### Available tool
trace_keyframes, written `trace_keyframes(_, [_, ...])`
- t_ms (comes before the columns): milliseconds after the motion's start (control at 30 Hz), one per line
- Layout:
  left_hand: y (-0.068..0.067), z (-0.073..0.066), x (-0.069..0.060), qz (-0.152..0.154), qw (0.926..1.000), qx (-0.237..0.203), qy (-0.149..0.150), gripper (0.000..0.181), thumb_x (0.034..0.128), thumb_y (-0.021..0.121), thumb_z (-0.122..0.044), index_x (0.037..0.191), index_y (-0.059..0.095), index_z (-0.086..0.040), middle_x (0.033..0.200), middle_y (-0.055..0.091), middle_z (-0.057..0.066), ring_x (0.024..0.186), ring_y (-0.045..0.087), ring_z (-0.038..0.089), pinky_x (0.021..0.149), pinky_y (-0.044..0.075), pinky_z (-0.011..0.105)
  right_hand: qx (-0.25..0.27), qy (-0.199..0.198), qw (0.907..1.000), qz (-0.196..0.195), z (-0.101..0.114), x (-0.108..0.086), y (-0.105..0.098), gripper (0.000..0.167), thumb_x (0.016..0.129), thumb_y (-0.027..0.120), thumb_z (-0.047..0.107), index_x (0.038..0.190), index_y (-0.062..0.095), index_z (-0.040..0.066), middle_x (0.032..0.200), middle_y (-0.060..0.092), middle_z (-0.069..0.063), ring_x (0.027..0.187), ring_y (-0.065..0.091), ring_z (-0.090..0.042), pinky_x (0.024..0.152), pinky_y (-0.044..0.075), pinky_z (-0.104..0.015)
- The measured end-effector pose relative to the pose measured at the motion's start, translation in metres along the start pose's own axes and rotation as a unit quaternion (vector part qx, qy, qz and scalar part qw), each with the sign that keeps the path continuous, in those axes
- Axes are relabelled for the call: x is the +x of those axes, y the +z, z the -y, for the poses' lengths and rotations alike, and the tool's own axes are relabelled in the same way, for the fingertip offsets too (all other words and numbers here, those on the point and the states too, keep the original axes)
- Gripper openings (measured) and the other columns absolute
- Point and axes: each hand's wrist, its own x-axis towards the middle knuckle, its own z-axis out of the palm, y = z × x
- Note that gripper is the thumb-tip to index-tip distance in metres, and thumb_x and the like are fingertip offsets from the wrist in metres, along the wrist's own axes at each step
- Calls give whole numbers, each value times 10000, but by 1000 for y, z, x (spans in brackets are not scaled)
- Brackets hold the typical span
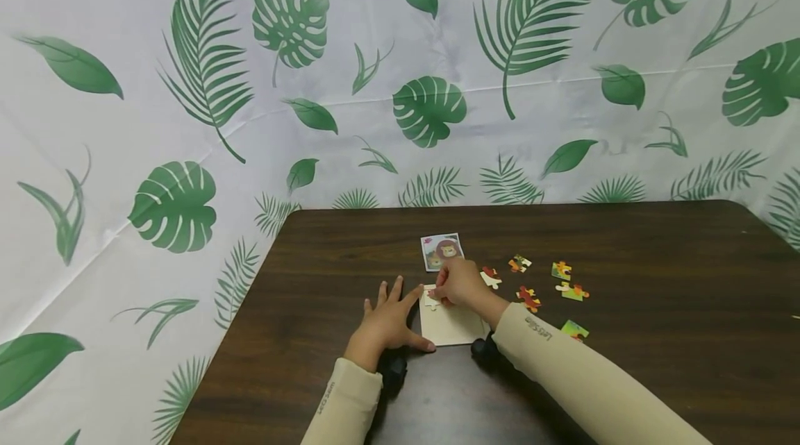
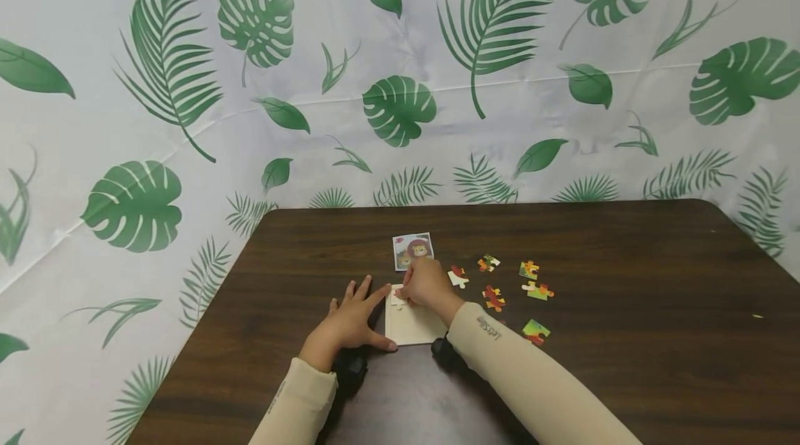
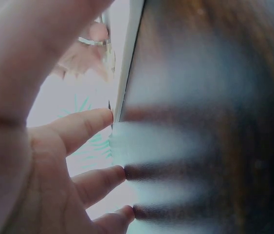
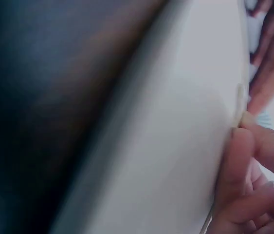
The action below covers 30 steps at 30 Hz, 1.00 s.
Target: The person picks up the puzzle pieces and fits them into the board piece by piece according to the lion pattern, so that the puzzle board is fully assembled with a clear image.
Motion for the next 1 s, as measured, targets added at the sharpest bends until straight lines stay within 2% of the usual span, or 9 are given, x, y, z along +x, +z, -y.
trace_keyframes(100, [0,-1,0,4,10000,-16,-10,1009,599,798,-541,1444,334,-241,1511,135,161,1346,63,451,961,116,693,-476,-110,9988,-99,1,-2,0,275,712,805,165,601,564,93,474,550,-11,407,514,-108,400,363,-220])
trace_keyframes(600, [0,-2,-3,3,10000,-57,6,1002,608,795,-535,1444,333,-234,1511,137,162,1347,63,447,965,113,689,-589,-343,9975,-179,-4,-1,1,282,743,777,232,593,572,111,443,528,26,403,490,-108,408,335,-228])
trace_keyframes(700, [0,-2,-3,-4,10000,-43,20,1006,607,793,-541,1446,329,-235,1511,137,162,1347,66,448,965,115,689,-288,-297,9991,-12,-6,0,-3,264,781,742,245,611,598,104,479,542,8,411,485,-109,410,341,-230])
trace_keyframes(800, [0,-2,-3,-8,10000,-55,11,1012,606,792,-544,1448,324,-232,1512,131,160,1347,63,447,967,112,687,424,-90,9988,209,-7,0,-10,230,806,719,228,663,617,80,566,573,-32,450,522,-128,424,376,-243])
trace_keyframes(900, [1,-2,-3,3,10000,-91,-4,1016,607,794,-538,1450,318,-229,1514,122,158,1349,56,445,971,106,684,1115,182,9931,327,-12,0,-22,206,824,703,221,724,621,61,654,595,-68,497,564,-162,435,391,-263])
trace_keyframes(1000, [1,-2,-3,3,10000,-99,-5,1023,607,794,-537,1454,309,-230,1515,116,158,1350,52,443,974,104,680,1443,287,9886,328,-21,0,-37,184,843,682,211,782,618,50,711,612,-83,533,592,-182,454,401,-273])
